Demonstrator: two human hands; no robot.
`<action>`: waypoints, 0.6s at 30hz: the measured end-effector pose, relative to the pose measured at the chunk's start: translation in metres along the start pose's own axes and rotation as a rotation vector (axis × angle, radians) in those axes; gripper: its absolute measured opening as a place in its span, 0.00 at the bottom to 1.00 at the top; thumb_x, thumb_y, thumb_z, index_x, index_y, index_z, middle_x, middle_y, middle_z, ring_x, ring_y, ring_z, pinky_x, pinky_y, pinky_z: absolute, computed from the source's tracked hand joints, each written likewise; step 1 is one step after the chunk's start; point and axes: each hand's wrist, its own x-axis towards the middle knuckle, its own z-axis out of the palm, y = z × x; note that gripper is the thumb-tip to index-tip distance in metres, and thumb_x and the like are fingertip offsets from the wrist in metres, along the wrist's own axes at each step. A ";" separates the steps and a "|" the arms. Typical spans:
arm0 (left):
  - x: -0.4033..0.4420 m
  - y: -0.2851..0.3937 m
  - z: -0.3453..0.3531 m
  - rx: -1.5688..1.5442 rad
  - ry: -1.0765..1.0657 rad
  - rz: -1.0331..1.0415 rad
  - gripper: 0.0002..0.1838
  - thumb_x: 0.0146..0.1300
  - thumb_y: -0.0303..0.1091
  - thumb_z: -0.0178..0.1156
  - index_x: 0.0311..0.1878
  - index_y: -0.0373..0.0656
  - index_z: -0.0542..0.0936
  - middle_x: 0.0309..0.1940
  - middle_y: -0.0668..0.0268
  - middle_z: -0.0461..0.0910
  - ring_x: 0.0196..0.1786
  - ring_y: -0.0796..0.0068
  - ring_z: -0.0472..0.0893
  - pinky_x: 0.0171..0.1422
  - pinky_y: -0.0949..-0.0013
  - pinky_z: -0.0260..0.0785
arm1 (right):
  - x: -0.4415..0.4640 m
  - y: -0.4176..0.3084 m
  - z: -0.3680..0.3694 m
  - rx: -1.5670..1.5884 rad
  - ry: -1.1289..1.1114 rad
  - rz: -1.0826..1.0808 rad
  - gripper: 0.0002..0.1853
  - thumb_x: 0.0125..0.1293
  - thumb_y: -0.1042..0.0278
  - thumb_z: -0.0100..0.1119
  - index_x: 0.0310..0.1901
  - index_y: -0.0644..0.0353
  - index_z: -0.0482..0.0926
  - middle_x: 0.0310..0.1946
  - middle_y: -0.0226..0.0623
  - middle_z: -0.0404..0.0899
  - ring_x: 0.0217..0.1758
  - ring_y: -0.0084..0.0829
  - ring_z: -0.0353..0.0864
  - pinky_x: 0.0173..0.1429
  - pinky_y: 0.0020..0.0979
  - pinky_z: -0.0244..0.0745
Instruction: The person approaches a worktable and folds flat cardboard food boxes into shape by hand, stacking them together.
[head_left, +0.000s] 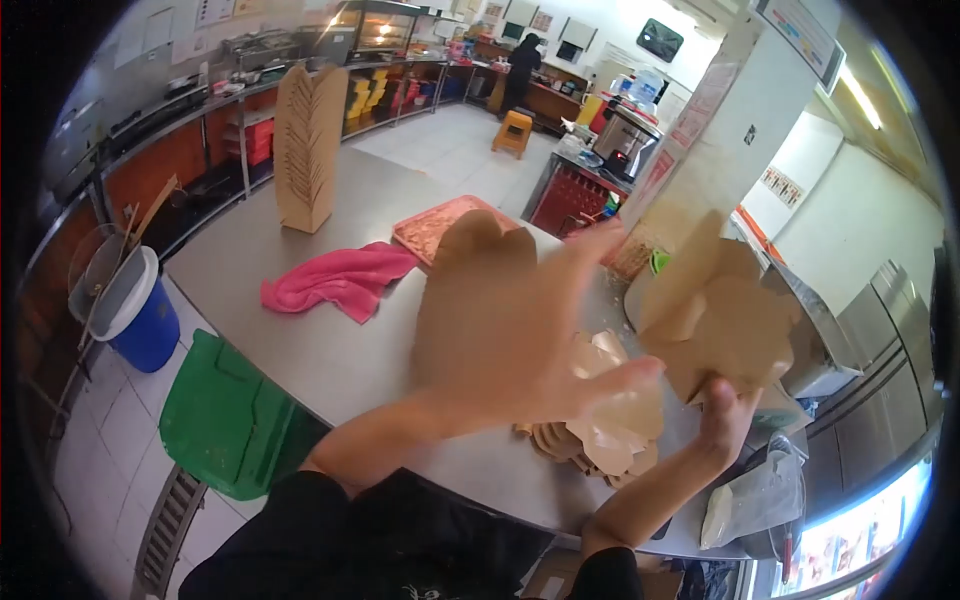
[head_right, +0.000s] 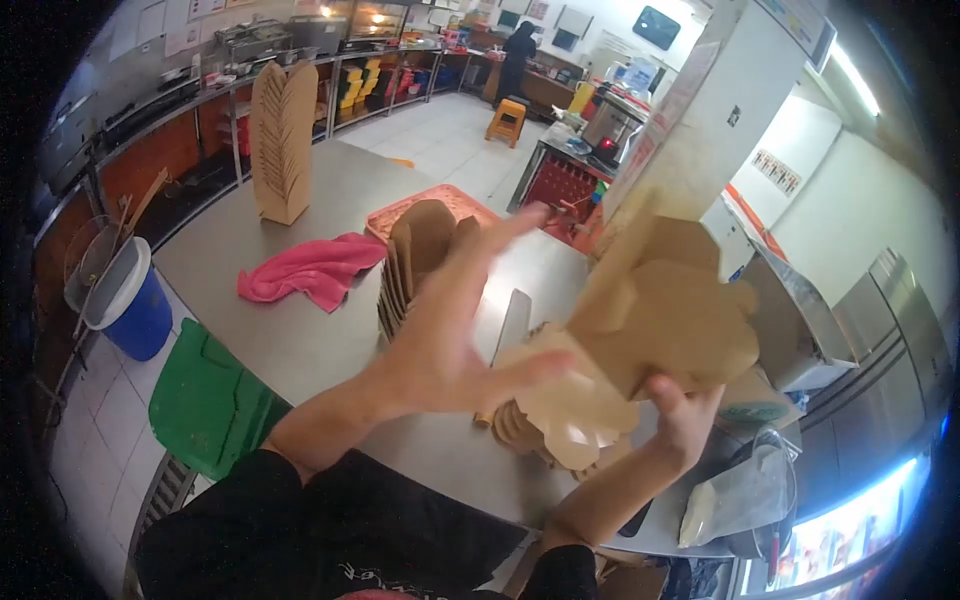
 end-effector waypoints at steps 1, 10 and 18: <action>-0.007 -0.006 -0.014 0.134 0.059 0.079 0.52 0.52 0.43 0.80 0.75 0.33 0.61 0.69 0.50 0.69 0.73 0.55 0.70 0.78 0.56 0.60 | 0.000 0.005 0.002 0.101 0.124 -0.009 0.56 0.47 0.46 0.85 0.72 0.68 0.64 0.65 0.40 0.74 0.66 0.35 0.75 0.67 0.37 0.71; -0.035 -0.095 -0.084 0.406 -0.223 0.182 0.61 0.40 0.45 0.86 0.73 0.37 0.57 0.66 0.50 0.69 0.68 0.55 0.72 0.70 0.58 0.66 | 0.038 -0.019 0.145 0.450 0.047 0.141 0.34 0.66 0.59 0.72 0.68 0.62 0.68 0.58 0.37 0.78 0.61 0.29 0.77 0.66 0.34 0.71; -0.079 -0.072 -0.038 0.441 0.211 -0.194 0.59 0.40 0.45 0.86 0.65 0.35 0.53 0.58 0.40 0.73 0.55 0.46 0.82 0.56 0.54 0.78 | 0.050 -0.016 0.205 -0.190 -0.304 0.162 0.41 0.55 0.46 0.80 0.56 0.67 0.66 0.46 0.41 0.79 0.53 0.32 0.78 0.60 0.35 0.72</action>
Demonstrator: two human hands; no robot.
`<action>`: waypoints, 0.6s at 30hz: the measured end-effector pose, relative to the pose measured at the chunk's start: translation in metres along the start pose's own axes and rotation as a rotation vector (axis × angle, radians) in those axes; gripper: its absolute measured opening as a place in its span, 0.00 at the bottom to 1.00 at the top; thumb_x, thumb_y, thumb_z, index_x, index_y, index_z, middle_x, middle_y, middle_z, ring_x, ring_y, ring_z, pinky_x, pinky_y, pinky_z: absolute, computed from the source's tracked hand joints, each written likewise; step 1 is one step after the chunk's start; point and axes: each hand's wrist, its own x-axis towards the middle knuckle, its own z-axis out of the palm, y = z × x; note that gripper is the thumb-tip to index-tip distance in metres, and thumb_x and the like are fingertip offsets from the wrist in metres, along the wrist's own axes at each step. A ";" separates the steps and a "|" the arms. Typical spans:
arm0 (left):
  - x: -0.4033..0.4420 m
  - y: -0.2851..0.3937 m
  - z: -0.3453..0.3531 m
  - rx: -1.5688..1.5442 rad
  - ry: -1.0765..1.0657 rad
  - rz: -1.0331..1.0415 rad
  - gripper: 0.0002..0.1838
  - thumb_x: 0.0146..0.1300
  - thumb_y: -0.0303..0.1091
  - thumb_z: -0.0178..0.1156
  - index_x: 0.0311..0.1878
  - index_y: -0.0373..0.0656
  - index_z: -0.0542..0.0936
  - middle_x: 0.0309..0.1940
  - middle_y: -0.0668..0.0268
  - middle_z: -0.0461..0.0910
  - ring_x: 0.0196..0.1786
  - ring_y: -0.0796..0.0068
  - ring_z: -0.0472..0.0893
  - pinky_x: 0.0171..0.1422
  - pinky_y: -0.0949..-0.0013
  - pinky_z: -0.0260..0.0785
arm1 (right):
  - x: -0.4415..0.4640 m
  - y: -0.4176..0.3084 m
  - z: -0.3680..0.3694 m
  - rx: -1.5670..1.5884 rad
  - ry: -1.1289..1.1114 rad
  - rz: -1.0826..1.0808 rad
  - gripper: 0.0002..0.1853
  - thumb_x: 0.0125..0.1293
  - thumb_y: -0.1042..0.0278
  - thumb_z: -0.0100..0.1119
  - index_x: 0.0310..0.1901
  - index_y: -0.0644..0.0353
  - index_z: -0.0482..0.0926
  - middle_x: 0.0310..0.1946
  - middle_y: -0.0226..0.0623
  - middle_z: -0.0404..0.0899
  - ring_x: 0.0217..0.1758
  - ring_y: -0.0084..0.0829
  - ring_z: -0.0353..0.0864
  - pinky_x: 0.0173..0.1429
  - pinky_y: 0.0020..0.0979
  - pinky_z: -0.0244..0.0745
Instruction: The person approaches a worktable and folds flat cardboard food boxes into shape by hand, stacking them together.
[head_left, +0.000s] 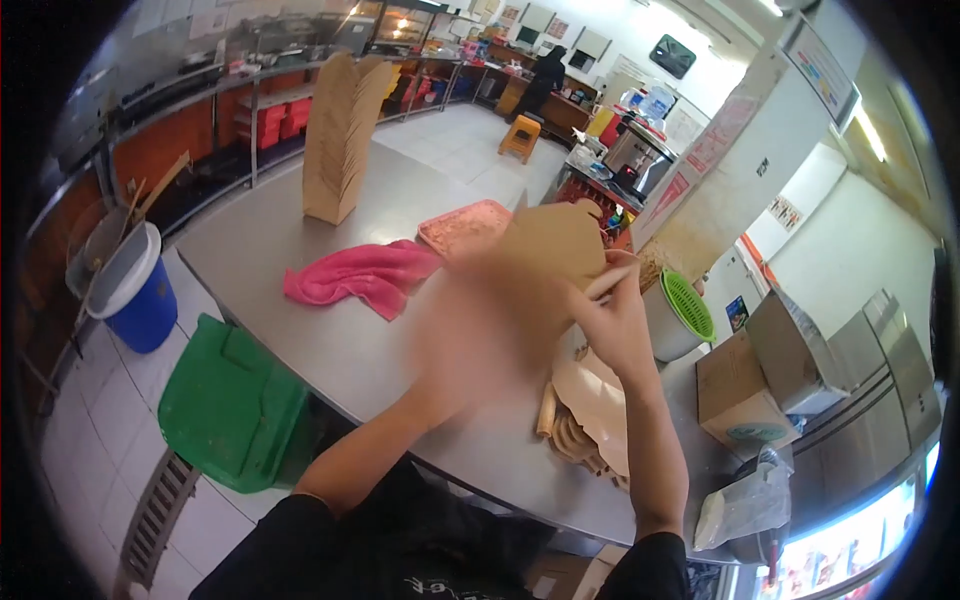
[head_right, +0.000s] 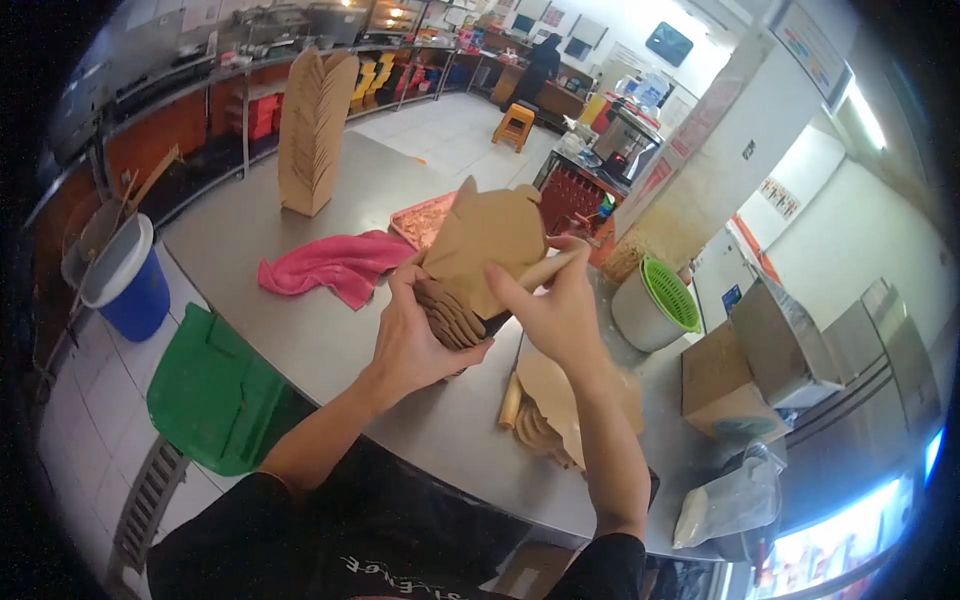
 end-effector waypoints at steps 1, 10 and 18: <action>-0.004 -0.004 0.002 0.031 0.008 0.000 0.58 0.39 0.45 0.86 0.65 0.35 0.54 0.57 0.40 0.73 0.55 0.47 0.82 0.56 0.54 0.78 | -0.004 -0.003 -0.001 -0.289 0.029 -0.173 0.44 0.53 0.47 0.81 0.58 0.68 0.65 0.50 0.44 0.78 0.53 0.37 0.78 0.60 0.38 0.72; 0.005 -0.004 -0.019 0.030 -0.113 -0.099 0.56 0.40 0.47 0.85 0.64 0.36 0.58 0.50 0.46 0.77 0.48 0.49 0.84 0.52 0.55 0.79 | 0.021 -0.027 -0.049 -0.523 -0.390 -0.523 0.46 0.57 0.50 0.77 0.68 0.70 0.64 0.58 0.49 0.75 0.60 0.46 0.76 0.63 0.45 0.71; 0.011 0.010 -0.031 -0.080 -0.079 0.163 0.56 0.39 0.47 0.85 0.63 0.36 0.57 0.50 0.45 0.77 0.49 0.48 0.84 0.55 0.56 0.78 | 0.104 -0.113 0.014 -1.121 -1.540 0.056 0.22 0.62 0.71 0.60 0.60 0.58 0.75 0.46 0.39 0.84 0.49 0.33 0.84 0.51 0.34 0.79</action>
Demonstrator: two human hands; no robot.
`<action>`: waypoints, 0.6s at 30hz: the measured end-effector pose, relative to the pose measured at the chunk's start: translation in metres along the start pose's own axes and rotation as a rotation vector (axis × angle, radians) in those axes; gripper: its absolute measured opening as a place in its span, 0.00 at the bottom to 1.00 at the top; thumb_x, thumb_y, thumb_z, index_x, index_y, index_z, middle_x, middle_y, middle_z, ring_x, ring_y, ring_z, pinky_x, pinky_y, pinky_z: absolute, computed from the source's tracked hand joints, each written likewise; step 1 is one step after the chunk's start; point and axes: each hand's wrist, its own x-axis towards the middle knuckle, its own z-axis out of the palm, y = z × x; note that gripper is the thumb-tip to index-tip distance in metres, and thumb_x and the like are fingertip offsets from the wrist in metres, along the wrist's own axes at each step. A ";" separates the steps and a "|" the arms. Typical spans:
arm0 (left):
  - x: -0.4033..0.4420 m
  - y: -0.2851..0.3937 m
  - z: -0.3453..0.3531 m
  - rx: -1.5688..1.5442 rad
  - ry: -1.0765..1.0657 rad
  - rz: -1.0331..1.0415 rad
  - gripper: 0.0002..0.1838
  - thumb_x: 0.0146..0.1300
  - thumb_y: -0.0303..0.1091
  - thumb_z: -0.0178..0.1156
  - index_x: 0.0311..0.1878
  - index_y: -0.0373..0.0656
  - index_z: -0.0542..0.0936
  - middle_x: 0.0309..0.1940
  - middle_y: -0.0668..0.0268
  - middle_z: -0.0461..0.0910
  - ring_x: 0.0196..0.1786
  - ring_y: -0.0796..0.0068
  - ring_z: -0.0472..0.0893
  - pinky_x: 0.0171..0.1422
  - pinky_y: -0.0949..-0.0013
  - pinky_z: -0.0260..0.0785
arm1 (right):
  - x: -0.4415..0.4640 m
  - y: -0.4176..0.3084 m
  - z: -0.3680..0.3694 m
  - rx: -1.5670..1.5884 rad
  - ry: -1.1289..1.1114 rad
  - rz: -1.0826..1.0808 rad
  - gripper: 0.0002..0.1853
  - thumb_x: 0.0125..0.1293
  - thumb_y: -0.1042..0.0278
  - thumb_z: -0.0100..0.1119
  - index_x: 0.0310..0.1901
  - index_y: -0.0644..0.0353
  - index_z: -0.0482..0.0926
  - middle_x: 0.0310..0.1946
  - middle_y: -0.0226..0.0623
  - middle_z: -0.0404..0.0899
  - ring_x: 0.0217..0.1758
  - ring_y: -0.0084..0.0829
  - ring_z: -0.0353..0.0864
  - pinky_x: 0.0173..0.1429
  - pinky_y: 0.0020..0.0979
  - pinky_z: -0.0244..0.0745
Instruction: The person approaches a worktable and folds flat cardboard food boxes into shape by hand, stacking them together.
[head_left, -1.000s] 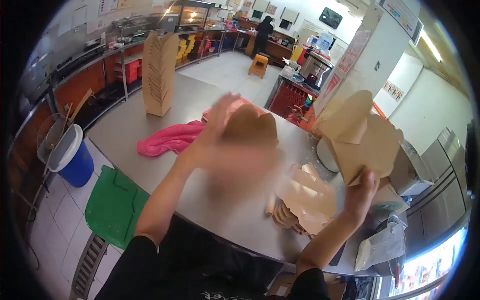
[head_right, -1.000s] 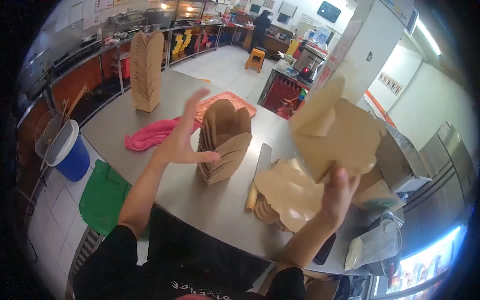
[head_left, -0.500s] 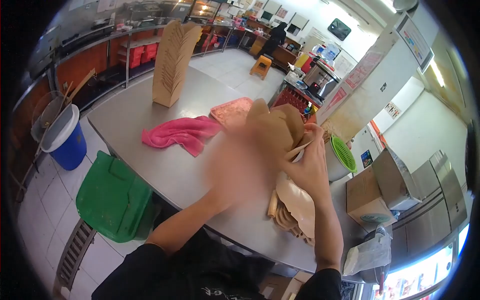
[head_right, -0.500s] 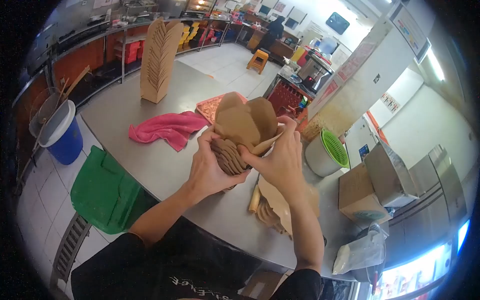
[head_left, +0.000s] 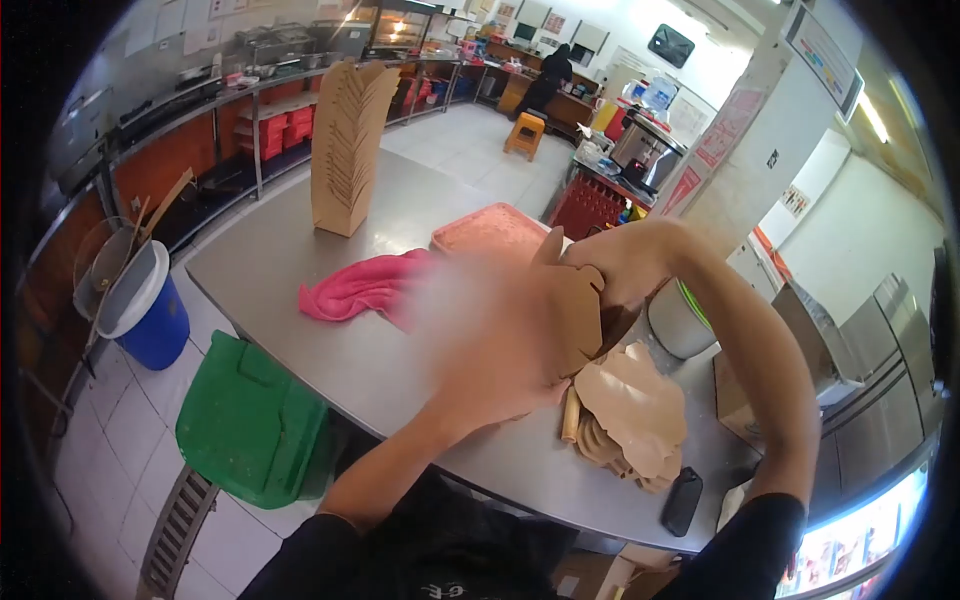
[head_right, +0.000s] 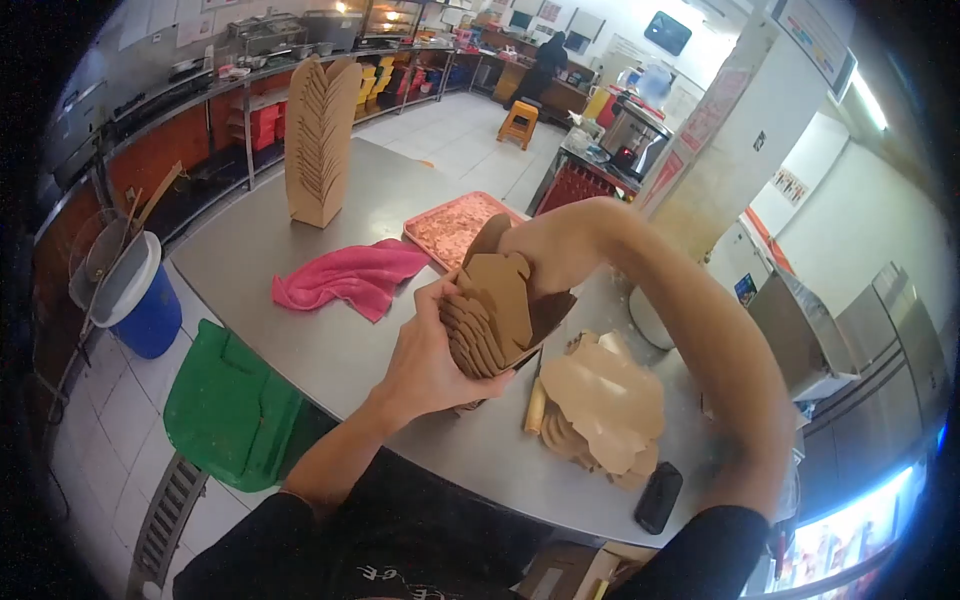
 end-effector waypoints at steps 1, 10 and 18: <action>-0.002 -0.001 0.001 -0.003 0.016 0.007 0.56 0.39 0.46 0.86 0.63 0.36 0.57 0.51 0.45 0.77 0.49 0.48 0.84 0.55 0.56 0.78 | 0.013 0.003 0.004 0.008 -0.003 -0.004 0.22 0.62 0.71 0.60 0.60 0.58 0.75 0.46 0.39 0.84 0.49 0.33 0.84 0.51 0.34 0.79; -0.005 -0.006 0.003 -0.062 -0.104 -0.193 0.56 0.37 0.43 0.86 0.63 0.36 0.56 0.55 0.44 0.73 0.54 0.49 0.81 0.58 0.54 0.76 | 0.058 -0.013 0.074 -0.450 0.443 -0.271 0.25 0.61 0.63 0.62 0.61 0.55 0.73 0.49 0.42 0.85 0.51 0.40 0.83 0.56 0.41 0.77; -0.015 -0.009 0.042 -0.414 0.053 -0.264 0.64 0.42 0.36 0.84 0.73 0.32 0.47 0.61 0.45 0.71 0.66 0.52 0.74 0.71 0.55 0.68 | 0.042 0.010 0.062 -0.320 0.419 -0.216 0.19 0.63 0.61 0.58 0.54 0.58 0.80 0.50 0.44 0.86 0.51 0.41 0.84 0.57 0.42 0.77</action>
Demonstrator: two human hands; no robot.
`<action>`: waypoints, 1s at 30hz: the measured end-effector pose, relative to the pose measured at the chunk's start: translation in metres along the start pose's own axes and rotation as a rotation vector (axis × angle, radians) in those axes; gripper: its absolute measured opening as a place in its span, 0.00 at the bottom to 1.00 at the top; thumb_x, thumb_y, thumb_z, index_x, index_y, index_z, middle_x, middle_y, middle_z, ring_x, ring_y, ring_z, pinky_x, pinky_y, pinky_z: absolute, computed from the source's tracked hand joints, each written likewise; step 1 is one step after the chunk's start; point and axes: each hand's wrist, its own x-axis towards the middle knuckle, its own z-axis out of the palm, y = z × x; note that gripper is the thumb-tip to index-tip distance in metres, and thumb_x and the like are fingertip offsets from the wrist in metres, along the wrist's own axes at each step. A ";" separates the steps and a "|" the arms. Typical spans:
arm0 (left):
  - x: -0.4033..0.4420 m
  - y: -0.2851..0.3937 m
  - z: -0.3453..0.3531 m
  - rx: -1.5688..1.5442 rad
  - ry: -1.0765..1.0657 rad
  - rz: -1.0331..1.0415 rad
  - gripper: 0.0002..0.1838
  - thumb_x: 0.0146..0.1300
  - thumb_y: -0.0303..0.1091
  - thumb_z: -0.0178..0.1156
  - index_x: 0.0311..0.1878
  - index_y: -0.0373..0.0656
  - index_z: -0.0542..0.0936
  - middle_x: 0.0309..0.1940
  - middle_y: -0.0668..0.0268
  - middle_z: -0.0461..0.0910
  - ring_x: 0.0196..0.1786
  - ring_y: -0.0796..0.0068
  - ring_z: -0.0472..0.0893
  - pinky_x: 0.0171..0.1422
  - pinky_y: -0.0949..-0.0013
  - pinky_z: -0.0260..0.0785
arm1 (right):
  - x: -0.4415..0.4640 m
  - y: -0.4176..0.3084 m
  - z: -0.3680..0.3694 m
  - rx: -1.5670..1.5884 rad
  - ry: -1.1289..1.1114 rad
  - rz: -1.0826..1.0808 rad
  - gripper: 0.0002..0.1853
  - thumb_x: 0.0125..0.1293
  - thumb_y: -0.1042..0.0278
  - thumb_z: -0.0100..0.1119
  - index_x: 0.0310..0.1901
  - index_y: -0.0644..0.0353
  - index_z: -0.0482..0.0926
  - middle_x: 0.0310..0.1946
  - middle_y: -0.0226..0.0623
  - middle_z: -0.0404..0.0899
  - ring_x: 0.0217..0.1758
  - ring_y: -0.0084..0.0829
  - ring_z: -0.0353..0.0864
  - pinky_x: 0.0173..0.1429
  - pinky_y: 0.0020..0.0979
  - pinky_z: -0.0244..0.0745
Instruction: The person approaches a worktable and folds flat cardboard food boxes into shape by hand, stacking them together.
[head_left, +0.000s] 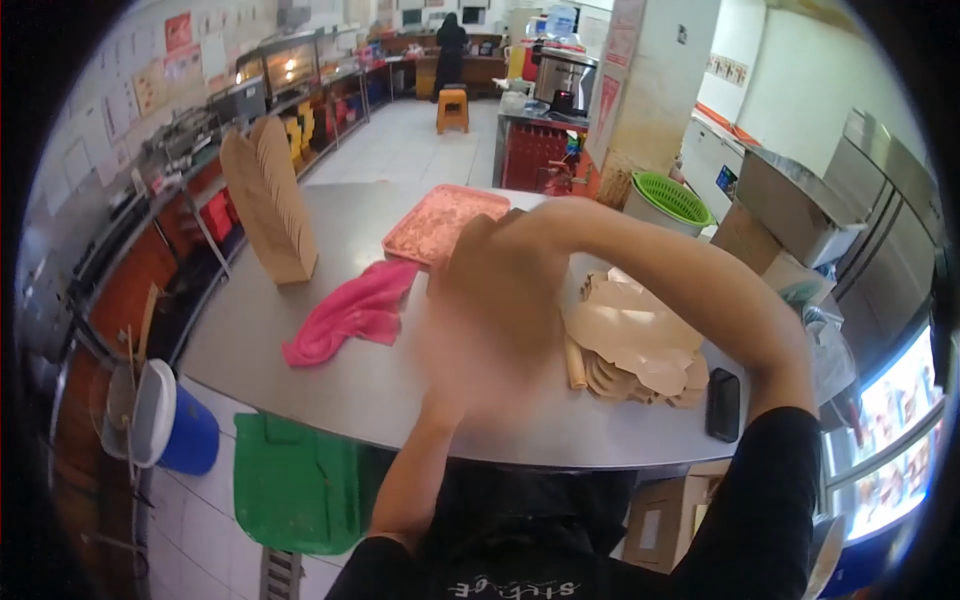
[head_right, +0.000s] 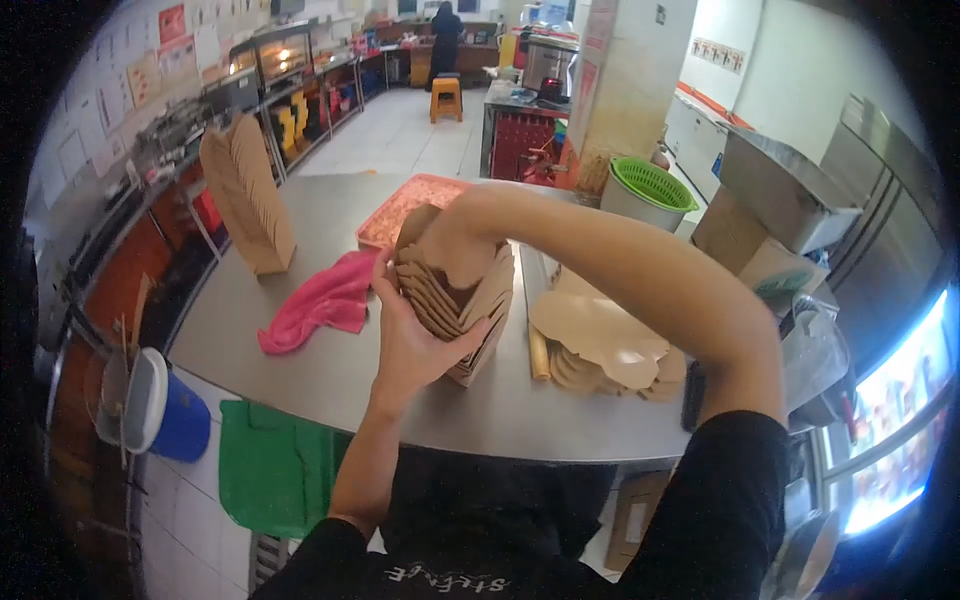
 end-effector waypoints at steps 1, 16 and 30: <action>0.003 -0.010 -0.004 0.088 -0.061 0.069 0.65 0.43 0.35 0.84 0.75 0.32 0.46 0.62 0.46 0.71 0.67 0.53 0.73 0.72 0.55 0.67 | -0.014 0.007 -0.005 0.127 0.143 0.021 0.19 0.64 0.61 0.58 0.54 0.58 0.81 0.51 0.45 0.86 0.50 0.41 0.84 0.57 0.42 0.77; -0.022 -0.004 -0.033 0.100 -0.016 0.460 0.53 0.51 0.41 0.81 0.73 0.35 0.58 0.69 0.51 0.67 0.67 0.54 0.71 0.71 0.54 0.64 | -0.139 -0.084 0.191 0.100 0.575 0.884 0.12 0.66 0.59 0.63 0.41 0.59 0.86 0.38 0.45 0.87 0.44 0.46 0.85 0.46 0.47 0.78; -0.017 0.018 0.147 0.314 -0.923 0.339 0.18 0.65 0.24 0.63 0.58 0.35 0.80 0.45 0.47 0.85 0.46 0.47 0.84 0.50 0.54 0.77 | -0.160 -0.074 0.266 0.309 0.584 0.815 0.05 0.58 0.76 0.62 0.35 0.61 0.85 0.31 0.46 0.86 0.40 0.48 0.88 0.45 0.46 0.82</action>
